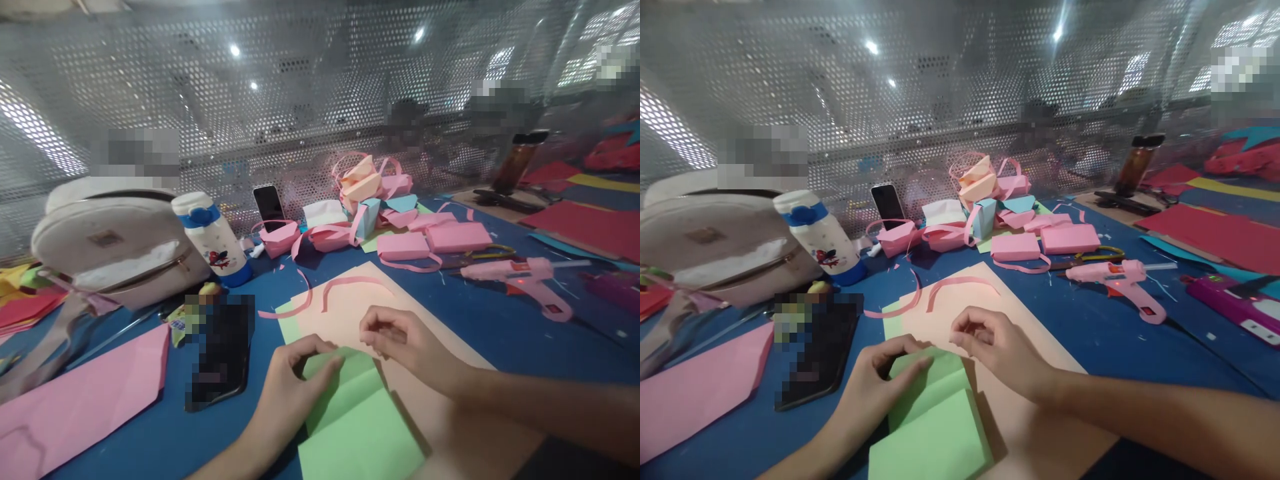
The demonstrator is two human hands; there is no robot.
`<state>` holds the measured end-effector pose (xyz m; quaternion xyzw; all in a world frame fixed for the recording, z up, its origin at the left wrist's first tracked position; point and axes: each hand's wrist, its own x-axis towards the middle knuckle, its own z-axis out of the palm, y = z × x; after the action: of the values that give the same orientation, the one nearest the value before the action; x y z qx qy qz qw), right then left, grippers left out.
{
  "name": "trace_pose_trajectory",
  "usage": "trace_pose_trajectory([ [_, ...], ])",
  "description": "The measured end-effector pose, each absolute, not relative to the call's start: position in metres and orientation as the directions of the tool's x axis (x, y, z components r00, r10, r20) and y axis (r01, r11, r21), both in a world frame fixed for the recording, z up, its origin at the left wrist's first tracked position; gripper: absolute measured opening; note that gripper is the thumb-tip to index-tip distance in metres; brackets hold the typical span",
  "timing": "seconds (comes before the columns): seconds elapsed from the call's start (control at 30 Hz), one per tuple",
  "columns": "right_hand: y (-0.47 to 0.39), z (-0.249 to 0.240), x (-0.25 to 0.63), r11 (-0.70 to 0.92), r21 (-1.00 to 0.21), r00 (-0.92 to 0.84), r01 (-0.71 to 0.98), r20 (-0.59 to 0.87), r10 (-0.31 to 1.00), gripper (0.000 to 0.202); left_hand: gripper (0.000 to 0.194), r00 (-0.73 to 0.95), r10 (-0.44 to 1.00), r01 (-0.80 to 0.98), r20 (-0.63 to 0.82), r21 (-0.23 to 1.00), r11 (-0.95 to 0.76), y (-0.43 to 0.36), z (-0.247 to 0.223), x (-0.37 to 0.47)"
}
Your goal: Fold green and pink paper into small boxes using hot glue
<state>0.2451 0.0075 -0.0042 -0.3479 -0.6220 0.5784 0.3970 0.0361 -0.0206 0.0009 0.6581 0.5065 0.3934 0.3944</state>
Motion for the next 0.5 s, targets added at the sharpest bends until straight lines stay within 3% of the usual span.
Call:
trace_pose_trajectory([
  [0.1, 0.0076, -0.0058, 0.2459, 0.076, -0.997, -0.413, -0.02, 0.078, 0.907, 0.021, 0.013, 0.2, 0.921, 0.354, 0.335, 0.852, -0.386, -0.0244, 0.0041, 0.0318],
  [0.23, 0.0071, -0.0062, 0.2487, 0.153, -0.988, -0.391, -0.017, 0.148, 0.908, 0.013, 0.017, 0.319, 0.715, 0.351, 0.622, 0.623, -0.699, -0.0292, 0.0092, 0.0268],
  [0.5, 0.003, -0.0094, 0.2505, 0.345, -0.937, -0.429, -0.053, 0.334, 0.839, 0.002, 0.02, 0.371, 0.67, 0.365, 0.643, 0.562, -0.742, -0.027, 0.0107, 0.0268],
])
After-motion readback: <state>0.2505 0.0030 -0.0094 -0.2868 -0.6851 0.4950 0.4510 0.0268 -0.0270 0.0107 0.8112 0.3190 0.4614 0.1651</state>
